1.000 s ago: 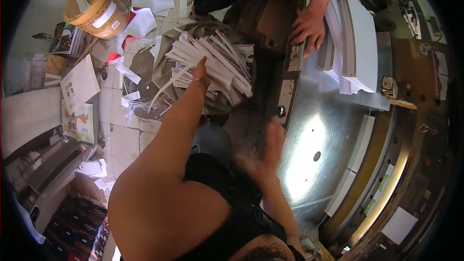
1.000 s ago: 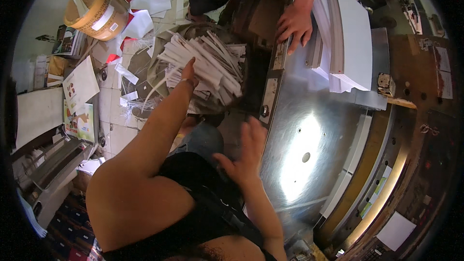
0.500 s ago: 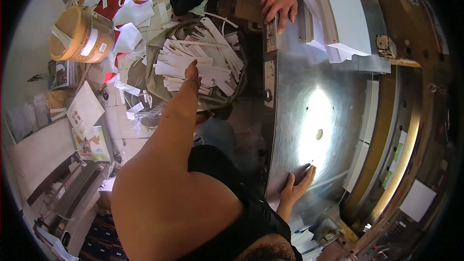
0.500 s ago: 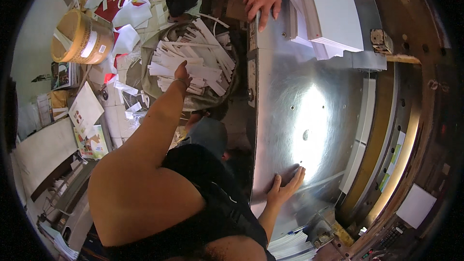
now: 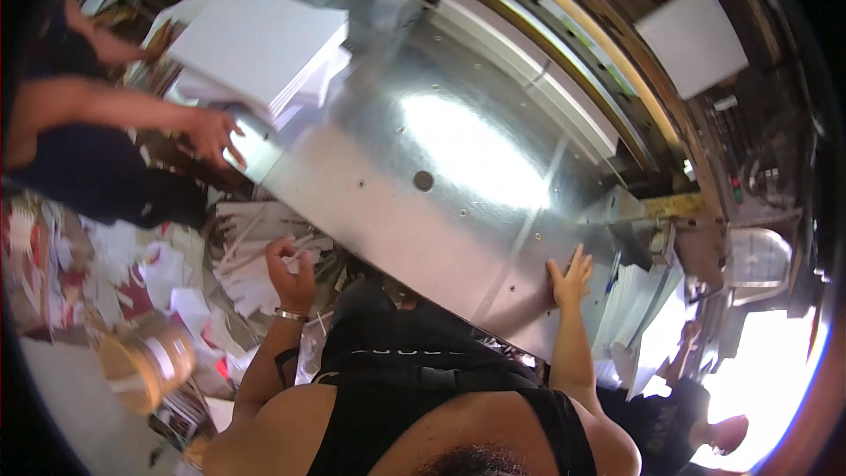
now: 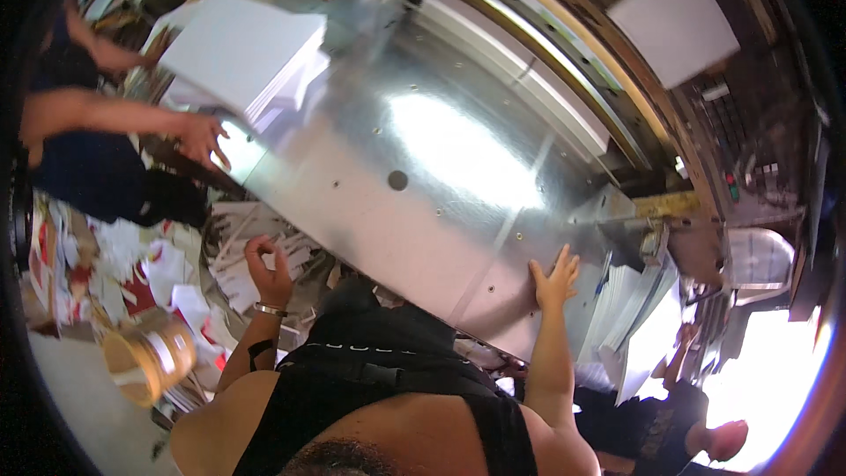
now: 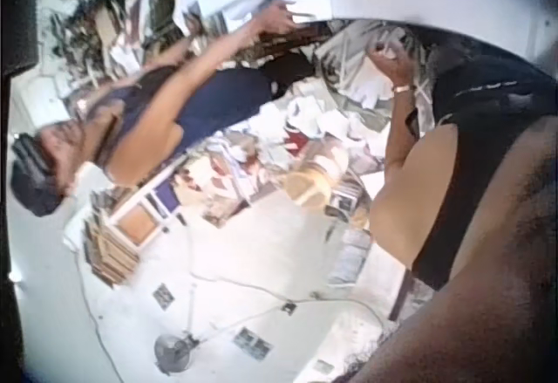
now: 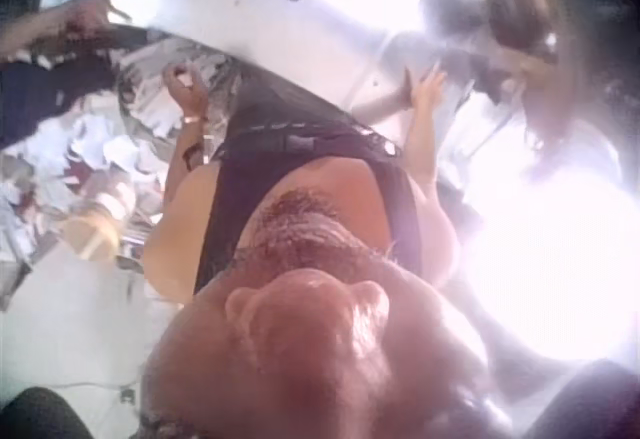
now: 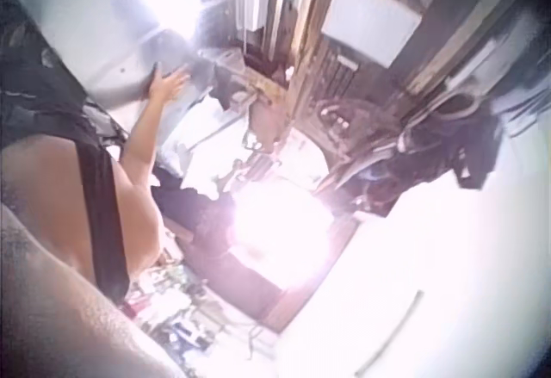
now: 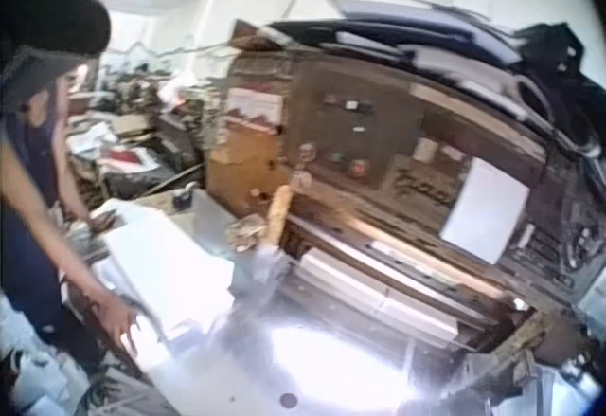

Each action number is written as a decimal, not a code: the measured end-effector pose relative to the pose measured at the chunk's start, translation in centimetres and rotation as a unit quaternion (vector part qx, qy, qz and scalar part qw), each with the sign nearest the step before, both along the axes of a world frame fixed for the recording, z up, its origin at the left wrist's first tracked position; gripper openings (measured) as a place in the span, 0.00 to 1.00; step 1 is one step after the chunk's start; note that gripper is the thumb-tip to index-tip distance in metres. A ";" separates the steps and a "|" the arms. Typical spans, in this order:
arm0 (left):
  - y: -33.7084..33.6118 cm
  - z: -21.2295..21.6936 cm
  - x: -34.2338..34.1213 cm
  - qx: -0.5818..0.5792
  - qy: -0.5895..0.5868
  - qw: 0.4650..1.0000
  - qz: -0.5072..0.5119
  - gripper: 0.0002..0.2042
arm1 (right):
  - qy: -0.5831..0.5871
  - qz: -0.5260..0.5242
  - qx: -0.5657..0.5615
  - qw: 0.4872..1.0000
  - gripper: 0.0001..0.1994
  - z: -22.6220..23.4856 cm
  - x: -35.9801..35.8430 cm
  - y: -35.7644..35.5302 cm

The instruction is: The person aligns stacks of paper on a metal work surface, pushes them into a large industrial paper cutting machine, and triggers the cutting mechanism. After the cut, the person removes the paper strips and repositioned the remaining stacks for further processing.

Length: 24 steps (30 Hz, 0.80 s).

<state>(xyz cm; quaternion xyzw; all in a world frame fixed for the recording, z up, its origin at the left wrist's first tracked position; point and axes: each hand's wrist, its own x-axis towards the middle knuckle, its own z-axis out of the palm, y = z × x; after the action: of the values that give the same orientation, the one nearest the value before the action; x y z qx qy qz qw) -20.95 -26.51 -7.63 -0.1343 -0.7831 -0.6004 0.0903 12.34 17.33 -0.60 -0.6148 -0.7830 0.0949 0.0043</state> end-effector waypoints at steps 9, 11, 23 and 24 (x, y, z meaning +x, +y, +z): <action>28.3 7.1 -5.4 -0.166 0.100 0.891 -0.411 0.26 | -0.058 -0.082 -0.011 0.995 0.56 1.5 -4.1 3.8; 35.8 6.8 -5.5 -0.202 0.116 0.879 -0.416 0.30 | -0.047 -0.071 0.005 0.996 0.56 1.6 -4.2 3.9; 54.3 7.8 -6.5 -0.464 0.079 0.833 -0.290 0.48 | -0.035 -0.063 -0.007 0.997 0.56 0.0 -3.3 6.3; 54.4 7.7 -6.5 -0.461 0.100 0.828 -0.303 0.46 | -0.021 -0.039 0.030 0.999 0.55 0.0 -3.3 7.5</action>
<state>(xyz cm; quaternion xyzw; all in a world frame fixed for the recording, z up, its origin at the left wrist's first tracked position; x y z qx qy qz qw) -27.46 27.89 0.10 -0.4498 -0.8756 -0.1508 -0.0909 9.00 24.87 -0.62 -0.6465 -0.7606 0.0587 0.0100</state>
